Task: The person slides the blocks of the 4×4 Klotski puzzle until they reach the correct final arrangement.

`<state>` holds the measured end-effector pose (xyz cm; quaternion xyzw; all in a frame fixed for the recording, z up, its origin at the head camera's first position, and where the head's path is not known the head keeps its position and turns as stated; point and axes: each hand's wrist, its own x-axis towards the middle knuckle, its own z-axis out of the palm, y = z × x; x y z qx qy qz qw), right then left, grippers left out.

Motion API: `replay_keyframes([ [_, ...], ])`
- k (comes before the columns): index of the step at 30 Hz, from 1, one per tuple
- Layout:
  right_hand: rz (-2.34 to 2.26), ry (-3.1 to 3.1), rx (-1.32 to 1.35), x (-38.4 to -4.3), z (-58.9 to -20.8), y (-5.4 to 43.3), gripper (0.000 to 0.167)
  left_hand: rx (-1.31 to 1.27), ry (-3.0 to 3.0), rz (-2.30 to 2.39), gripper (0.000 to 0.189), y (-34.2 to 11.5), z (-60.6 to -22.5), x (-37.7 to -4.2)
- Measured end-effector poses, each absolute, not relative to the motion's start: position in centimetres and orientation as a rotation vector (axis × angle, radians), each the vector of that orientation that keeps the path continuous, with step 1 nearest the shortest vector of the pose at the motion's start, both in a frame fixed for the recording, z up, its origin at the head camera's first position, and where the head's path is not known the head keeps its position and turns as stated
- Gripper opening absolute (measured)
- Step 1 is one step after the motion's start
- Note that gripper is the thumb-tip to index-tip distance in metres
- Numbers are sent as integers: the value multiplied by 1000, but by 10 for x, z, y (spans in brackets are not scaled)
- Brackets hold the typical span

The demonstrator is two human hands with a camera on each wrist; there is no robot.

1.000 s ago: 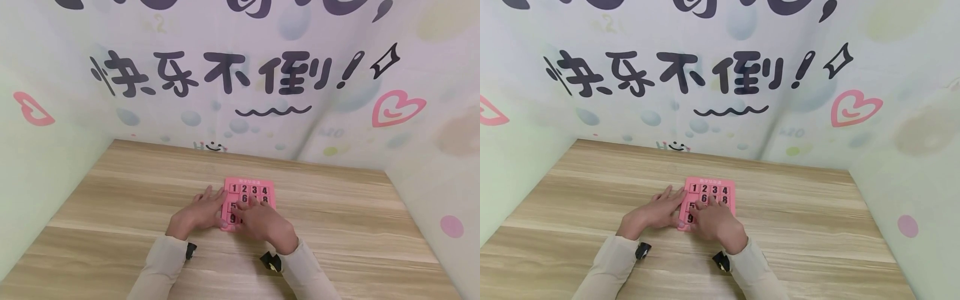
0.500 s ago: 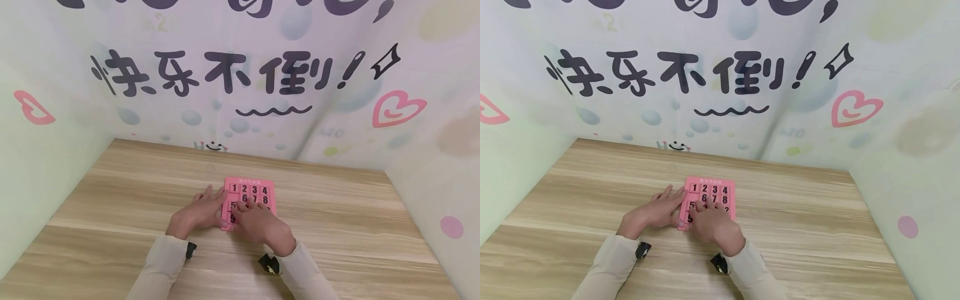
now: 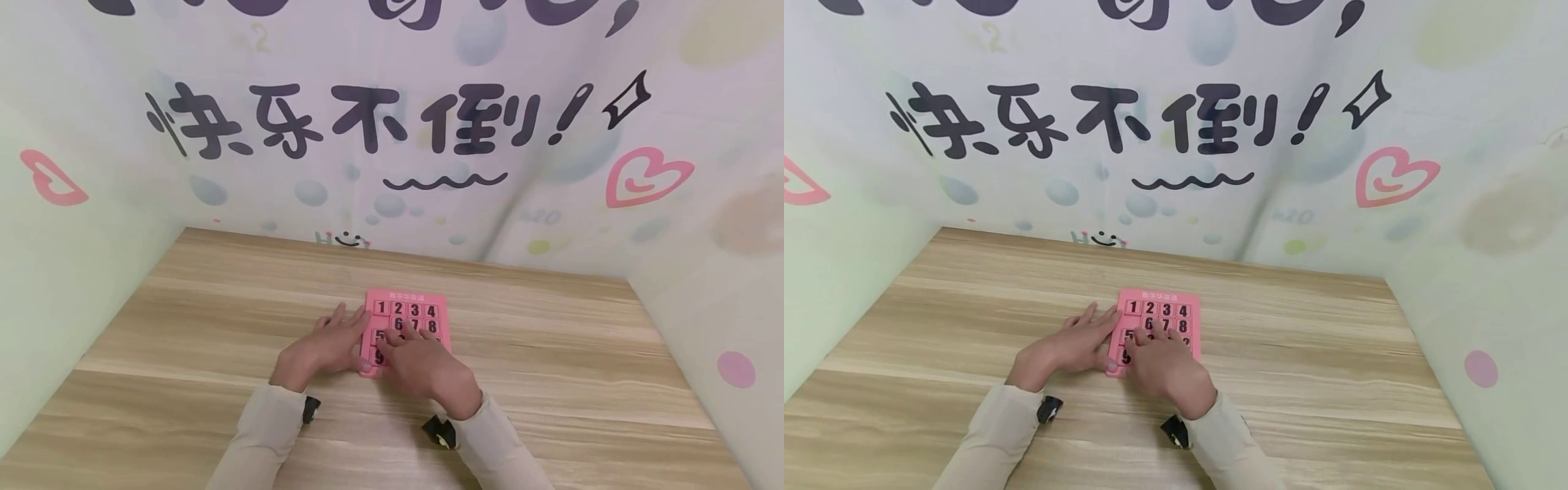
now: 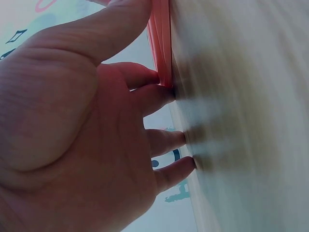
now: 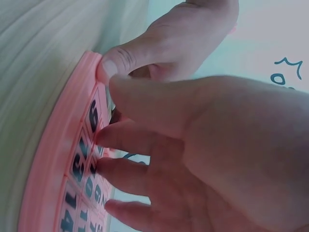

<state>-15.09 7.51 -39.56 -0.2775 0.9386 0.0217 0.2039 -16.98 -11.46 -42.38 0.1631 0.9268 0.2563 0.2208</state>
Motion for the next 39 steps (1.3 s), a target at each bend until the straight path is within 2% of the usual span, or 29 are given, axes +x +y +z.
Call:
replay_keyframes([
  [39, -27, 2600, -745, -157, -404, 78, 62, 449, 2565, 713, 92, -114, -424, -169],
])
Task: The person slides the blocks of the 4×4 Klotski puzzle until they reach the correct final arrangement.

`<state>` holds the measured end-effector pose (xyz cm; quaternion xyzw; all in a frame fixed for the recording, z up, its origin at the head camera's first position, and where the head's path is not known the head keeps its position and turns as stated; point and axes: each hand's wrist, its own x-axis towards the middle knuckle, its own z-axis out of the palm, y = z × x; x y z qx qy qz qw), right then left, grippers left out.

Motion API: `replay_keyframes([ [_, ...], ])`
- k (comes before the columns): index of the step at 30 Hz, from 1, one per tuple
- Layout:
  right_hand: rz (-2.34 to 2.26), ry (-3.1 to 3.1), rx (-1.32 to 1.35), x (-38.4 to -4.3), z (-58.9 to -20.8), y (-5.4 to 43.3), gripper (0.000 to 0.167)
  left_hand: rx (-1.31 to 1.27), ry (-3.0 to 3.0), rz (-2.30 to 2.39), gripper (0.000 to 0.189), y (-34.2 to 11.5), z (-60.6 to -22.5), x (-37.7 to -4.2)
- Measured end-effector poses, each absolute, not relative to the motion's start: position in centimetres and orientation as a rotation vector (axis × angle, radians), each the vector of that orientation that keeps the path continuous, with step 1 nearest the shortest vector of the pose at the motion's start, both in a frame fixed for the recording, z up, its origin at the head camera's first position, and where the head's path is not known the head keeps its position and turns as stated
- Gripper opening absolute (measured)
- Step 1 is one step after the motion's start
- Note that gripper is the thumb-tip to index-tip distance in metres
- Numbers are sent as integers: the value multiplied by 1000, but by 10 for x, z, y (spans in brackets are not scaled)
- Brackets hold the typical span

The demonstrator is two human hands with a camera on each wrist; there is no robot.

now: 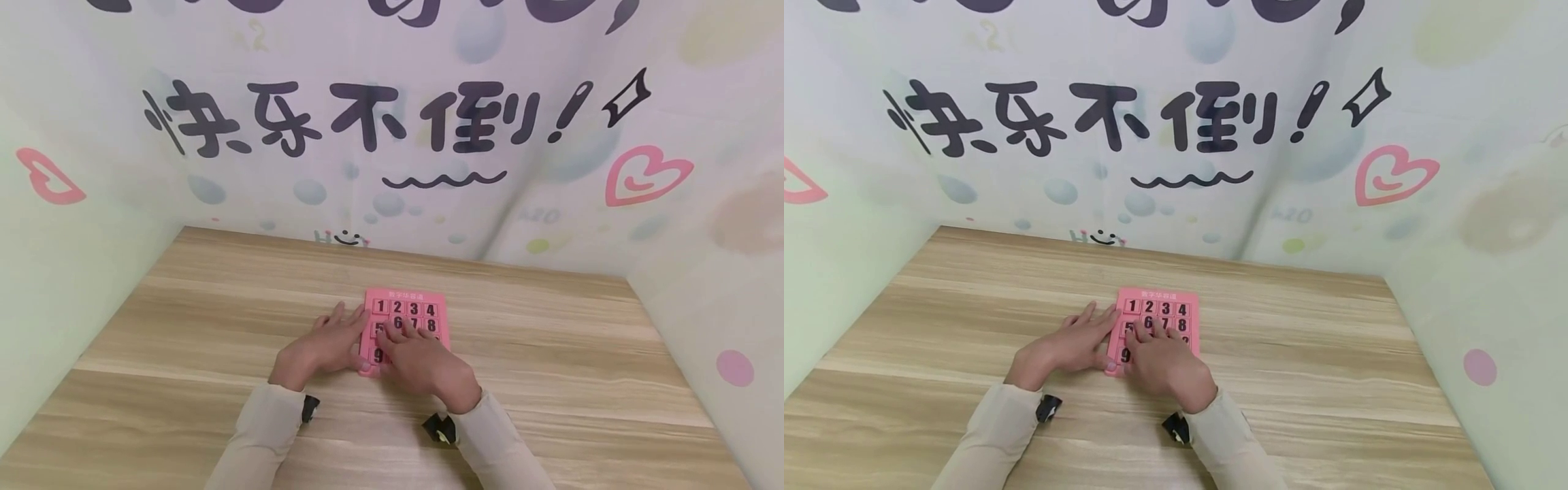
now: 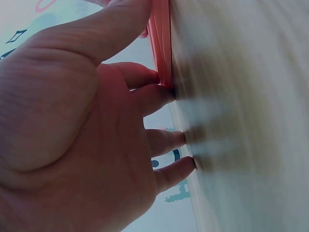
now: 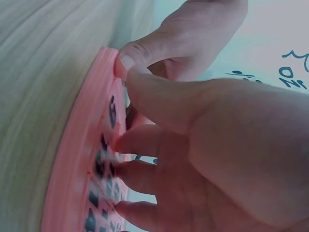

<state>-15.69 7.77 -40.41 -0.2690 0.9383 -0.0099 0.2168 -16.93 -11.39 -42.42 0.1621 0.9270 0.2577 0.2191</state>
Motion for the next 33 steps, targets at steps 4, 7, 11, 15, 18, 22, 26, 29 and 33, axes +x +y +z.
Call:
replay_keyframes([
  [4, -29, 2602, -732, -158, -406, 77, 64, 445, 2568, 718, 92, -114, -424, -170],
  [7, -33, 2604, -724, -159, -407, 77, 65, 446, 2568, 712, 91, -114, -424, -170],
  [11, -46, 2615, -724, -159, -410, 76, 66, 448, 2565, 702, 91, -115, -424, -169],
  [15, -51, 2628, -731, -159, -412, 75, 66, 449, 2562, 698, 92, -115, -424, -168],
  [18, -50, 2636, -734, -159, -412, 74, 66, 452, 2564, 701, 93, -114, -424, -168],
  [22, -55, 2645, -741, -160, -413, 75, 67, 458, 2569, 704, 93, -114, -424, -169],
  [26, -60, 2653, -742, -162, -415, 76, 67, 457, 2570, 708, 94, -114, -424, -169],
  [29, -59, 2653, -743, -164, -416, 77, 66, 454, 2571, 709, 94, -114, -424, -169],
  [33, -86, 2654, -747, -164, -416, 80, 67, 457, 2569, 709, 94, -114, -423, -169],
])
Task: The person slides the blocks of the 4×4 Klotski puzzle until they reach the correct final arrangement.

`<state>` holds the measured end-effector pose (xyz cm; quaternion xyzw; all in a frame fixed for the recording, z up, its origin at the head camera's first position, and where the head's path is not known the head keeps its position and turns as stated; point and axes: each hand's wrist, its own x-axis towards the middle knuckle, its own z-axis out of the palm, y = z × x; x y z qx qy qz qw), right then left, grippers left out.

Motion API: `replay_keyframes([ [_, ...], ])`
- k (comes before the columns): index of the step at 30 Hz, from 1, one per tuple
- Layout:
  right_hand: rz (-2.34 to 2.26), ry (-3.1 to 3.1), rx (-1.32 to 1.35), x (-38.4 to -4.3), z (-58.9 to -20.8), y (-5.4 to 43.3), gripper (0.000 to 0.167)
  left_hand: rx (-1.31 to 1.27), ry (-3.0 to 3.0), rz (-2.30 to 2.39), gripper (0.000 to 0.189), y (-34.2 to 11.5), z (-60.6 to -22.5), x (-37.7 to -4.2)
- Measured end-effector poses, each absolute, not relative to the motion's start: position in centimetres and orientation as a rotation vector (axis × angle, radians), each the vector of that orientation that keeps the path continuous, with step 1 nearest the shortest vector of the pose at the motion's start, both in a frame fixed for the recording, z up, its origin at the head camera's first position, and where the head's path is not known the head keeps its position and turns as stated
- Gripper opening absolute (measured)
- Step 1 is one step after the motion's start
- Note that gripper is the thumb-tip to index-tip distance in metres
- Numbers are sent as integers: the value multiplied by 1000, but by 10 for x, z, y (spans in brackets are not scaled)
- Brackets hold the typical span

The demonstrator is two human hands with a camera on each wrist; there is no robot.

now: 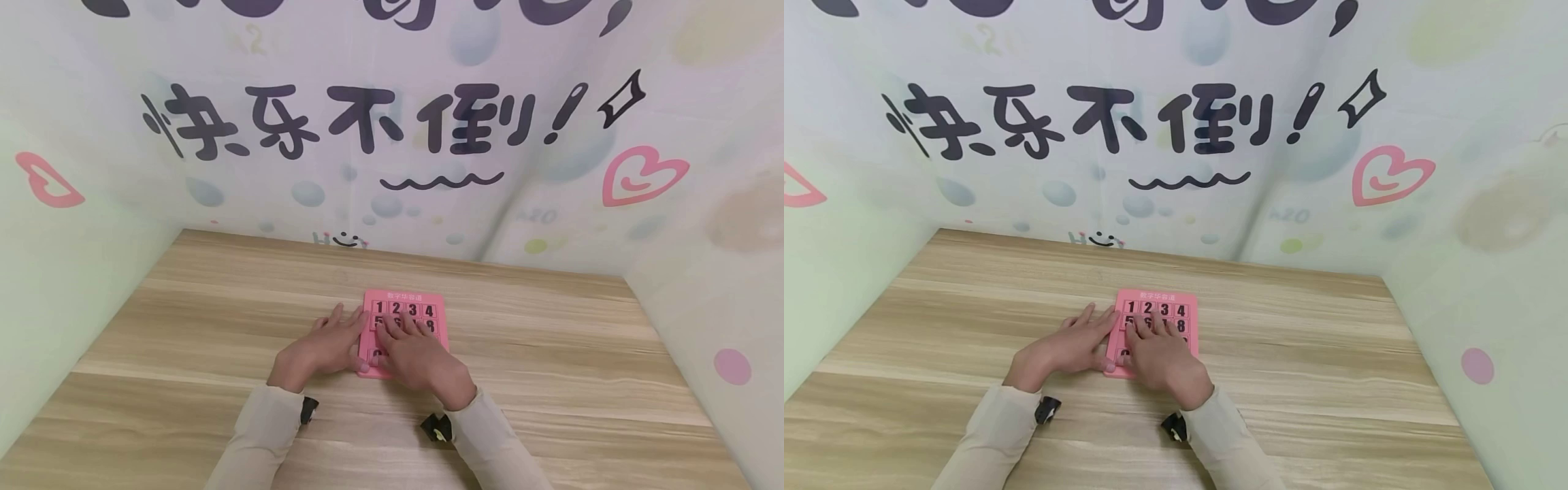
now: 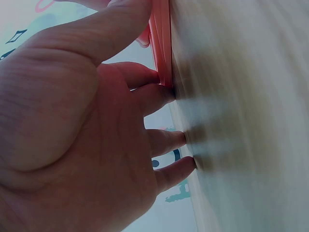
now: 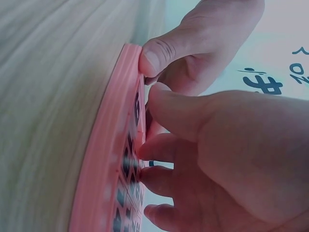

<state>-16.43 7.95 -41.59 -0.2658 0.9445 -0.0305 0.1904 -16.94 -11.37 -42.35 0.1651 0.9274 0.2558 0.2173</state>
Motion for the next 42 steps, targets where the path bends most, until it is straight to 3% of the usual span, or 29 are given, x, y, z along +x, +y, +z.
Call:
replay_keyframes([
  [15, -100, 2648, -742, -162, -413, 82, 69, 475, 2562, 705, 94, -115, -426, -169],
  [24, -33, 2593, -747, -152, -392, 85, 54, 475, 2561, 700, 93, -115, -424, -169],
  [31, 20, 2556, -788, -146, -381, 85, 60, 482, 2566, 686, 94, -115, -424, -169],
  [42, 76, 2482, -845, -141, -377, 83, 51, 477, 2563, 702, 93, -117, -425, -170],
])
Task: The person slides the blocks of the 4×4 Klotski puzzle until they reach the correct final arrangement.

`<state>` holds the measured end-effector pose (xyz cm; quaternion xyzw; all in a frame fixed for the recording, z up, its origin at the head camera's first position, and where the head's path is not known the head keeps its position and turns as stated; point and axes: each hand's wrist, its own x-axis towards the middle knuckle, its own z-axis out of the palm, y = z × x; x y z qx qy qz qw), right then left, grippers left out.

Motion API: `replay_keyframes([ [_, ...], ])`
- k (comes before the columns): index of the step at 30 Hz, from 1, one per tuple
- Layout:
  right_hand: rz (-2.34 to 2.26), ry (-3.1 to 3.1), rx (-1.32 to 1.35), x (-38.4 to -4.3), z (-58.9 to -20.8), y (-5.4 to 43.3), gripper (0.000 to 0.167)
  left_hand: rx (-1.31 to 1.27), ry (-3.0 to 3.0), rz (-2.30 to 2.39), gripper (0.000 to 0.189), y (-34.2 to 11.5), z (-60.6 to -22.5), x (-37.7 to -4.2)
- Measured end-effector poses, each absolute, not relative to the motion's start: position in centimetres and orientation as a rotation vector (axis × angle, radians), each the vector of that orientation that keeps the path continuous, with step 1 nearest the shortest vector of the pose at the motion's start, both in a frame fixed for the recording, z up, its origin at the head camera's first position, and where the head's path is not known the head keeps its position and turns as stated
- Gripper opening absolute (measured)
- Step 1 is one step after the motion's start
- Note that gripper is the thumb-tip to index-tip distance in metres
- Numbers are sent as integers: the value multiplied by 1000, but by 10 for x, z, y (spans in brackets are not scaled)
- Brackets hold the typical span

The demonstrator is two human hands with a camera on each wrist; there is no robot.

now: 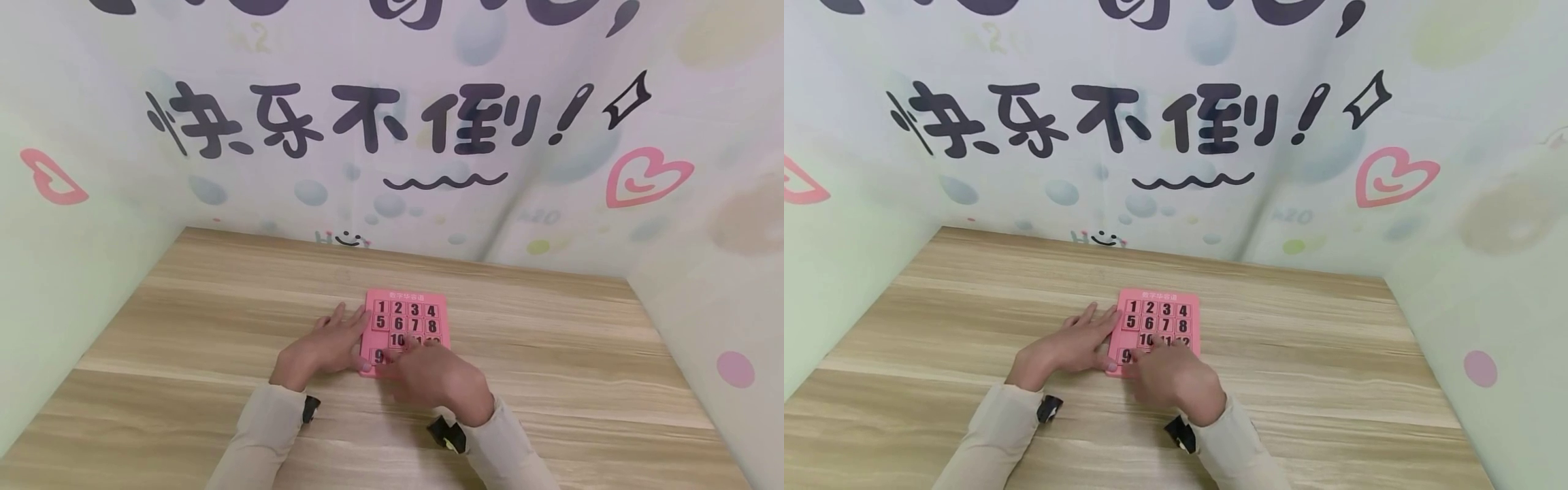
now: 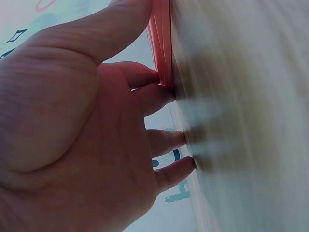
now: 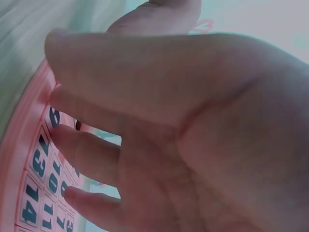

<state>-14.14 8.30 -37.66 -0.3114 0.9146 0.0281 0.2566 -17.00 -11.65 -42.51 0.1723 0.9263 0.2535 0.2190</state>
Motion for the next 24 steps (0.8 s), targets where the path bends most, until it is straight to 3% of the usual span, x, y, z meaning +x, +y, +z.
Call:
replay_keyframes([
  [24, 82, 2533, -791, -137, -381, 79, 51, 461, 2560, 688, 93, -115, -425, -171],
])
